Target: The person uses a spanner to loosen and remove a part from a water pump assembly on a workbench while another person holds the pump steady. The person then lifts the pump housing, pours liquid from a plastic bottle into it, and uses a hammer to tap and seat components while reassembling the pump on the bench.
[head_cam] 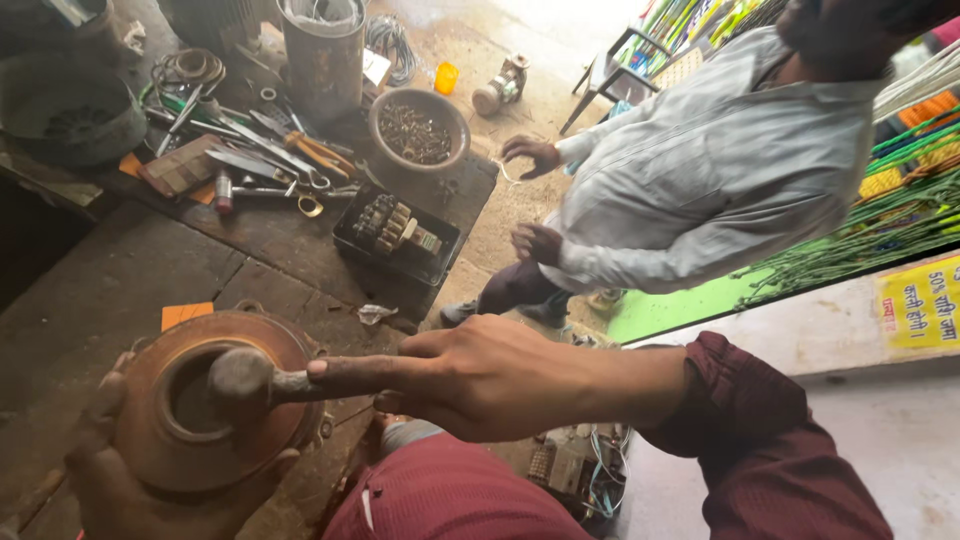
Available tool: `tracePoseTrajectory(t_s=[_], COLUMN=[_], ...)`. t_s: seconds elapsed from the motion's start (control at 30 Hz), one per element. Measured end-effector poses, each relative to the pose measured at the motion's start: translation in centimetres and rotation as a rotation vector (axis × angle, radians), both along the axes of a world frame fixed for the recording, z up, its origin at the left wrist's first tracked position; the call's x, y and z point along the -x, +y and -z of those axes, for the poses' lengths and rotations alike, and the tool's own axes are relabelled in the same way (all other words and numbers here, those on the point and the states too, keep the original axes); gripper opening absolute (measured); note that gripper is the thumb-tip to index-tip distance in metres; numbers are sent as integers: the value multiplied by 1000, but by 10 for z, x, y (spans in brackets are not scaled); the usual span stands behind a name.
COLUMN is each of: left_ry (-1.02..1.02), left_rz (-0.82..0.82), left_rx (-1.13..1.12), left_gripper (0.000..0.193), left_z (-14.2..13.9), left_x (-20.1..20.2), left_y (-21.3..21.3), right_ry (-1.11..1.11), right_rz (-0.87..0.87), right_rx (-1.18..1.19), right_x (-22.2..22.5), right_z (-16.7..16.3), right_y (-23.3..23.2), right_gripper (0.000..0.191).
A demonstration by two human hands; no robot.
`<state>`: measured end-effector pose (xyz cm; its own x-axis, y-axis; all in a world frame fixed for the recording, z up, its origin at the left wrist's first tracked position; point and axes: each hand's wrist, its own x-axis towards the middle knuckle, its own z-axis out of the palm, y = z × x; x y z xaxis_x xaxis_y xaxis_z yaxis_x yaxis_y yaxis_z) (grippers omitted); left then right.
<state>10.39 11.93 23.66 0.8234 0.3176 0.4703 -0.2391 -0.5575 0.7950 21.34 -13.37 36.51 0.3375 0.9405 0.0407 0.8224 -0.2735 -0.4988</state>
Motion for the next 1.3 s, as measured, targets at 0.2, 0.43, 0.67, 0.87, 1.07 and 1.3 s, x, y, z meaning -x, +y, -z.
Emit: tracePoseTrajectory(t_s=[0.2,0.43,0.67,0.87,1.07,1.3], left_ry=[24,-10,57,32,-7,-1], left_rz=[-11,21,-85,-97,-131,-171], left_rx=[-11,58,117,63,38,-73], left_gripper=[139,133,131,130,138,139], left_z=[-1,2,6,7,28,18], left_x=[7,2,14,18,30,33], left_y=[0,2,4,16,31,32], right_ry=[20,7,25,81,1074,-70], right_rz=[-8,9,7,-17,387,-25], right_rx=[58,66,-5,-127,-151,17], right_x=[-3,-8,-15,-21,-10,-32], right_z=[12,12,21,19,-11,29], right_y=[-14,2,5,44,63,72], right_gripper=[66,61,57,55,57,30])
